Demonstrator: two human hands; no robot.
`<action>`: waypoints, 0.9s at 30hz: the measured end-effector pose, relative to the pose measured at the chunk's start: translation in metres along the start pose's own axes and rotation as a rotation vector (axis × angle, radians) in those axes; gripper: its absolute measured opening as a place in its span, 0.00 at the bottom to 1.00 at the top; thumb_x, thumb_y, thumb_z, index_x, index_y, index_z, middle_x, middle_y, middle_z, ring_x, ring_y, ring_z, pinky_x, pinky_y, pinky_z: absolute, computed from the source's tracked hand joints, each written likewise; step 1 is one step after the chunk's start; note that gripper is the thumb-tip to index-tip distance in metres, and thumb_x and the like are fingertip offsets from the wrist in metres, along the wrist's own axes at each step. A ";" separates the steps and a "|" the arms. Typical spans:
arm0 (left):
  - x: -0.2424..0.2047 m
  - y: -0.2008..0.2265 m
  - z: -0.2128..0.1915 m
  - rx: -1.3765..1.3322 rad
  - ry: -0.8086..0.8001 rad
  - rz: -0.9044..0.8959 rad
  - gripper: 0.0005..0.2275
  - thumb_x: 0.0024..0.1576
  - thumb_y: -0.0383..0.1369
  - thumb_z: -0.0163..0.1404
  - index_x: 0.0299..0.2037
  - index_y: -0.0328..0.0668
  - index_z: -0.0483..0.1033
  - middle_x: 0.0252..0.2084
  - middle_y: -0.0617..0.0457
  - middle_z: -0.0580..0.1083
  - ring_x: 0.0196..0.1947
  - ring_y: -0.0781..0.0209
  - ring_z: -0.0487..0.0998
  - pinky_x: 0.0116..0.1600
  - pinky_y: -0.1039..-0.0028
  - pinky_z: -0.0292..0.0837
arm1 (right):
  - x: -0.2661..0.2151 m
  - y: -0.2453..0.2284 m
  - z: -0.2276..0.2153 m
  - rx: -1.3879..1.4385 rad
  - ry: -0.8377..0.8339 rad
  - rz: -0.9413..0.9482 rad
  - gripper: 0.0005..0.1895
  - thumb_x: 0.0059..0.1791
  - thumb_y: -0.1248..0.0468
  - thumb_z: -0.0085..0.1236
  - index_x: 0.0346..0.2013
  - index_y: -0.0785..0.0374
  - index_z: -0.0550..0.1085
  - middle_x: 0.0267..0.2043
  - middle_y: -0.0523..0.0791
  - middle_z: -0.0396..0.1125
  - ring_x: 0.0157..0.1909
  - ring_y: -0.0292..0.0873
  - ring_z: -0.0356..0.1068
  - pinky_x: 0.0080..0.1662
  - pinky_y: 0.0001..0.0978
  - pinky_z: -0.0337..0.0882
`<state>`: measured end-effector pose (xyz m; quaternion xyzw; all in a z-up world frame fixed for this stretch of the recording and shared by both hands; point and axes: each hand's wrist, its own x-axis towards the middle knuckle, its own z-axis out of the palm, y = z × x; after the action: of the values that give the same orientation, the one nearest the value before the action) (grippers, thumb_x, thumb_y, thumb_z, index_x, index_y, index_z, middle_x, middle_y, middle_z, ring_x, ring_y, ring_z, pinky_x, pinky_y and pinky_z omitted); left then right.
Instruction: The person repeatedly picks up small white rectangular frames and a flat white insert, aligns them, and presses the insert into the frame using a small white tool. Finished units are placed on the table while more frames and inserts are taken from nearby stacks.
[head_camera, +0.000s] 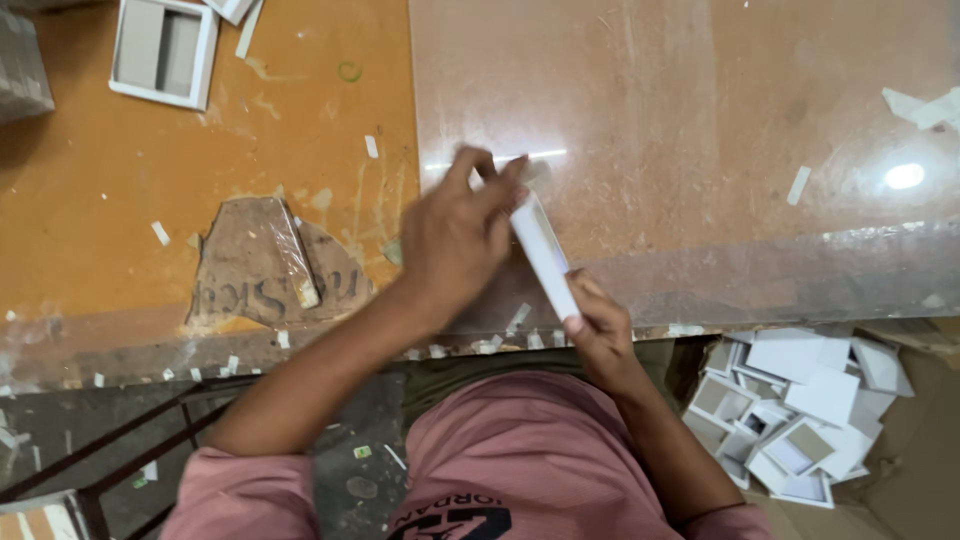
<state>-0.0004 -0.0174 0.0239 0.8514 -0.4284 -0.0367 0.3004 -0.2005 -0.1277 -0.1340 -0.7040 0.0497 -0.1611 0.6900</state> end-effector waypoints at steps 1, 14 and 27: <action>-0.003 -0.010 0.005 -0.131 0.019 -0.017 0.12 0.61 0.27 0.53 0.54 0.43 0.81 0.49 0.43 0.79 0.31 0.54 0.82 0.32 0.65 0.76 | -0.001 -0.003 -0.004 0.021 -0.058 -0.039 0.26 0.60 0.57 0.50 0.67 0.73 0.68 0.47 0.46 0.60 0.56 0.38 0.59 0.60 0.32 0.61; -0.062 0.007 0.053 -0.253 -0.137 0.301 0.13 0.59 0.25 0.52 0.52 0.50 0.82 0.53 0.42 0.78 0.28 0.63 0.79 0.25 0.78 0.74 | 0.005 0.025 0.015 0.036 0.051 0.156 0.39 0.59 0.43 0.40 0.73 0.72 0.56 0.73 0.53 0.55 0.75 0.49 0.55 0.71 0.44 0.59; -0.010 -0.003 0.009 0.055 0.115 0.075 0.14 0.62 0.27 0.54 0.58 0.46 0.82 0.44 0.42 0.75 0.27 0.57 0.77 0.23 0.72 0.71 | -0.029 0.091 0.029 0.287 0.386 0.167 0.46 0.52 0.31 0.46 0.56 0.75 0.72 0.49 0.46 0.69 0.49 0.38 0.68 0.48 0.35 0.69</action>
<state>-0.0076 -0.0126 0.0126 0.8433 -0.4429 0.0354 0.3022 -0.2058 -0.0952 -0.2283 -0.5486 0.2154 -0.2404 0.7713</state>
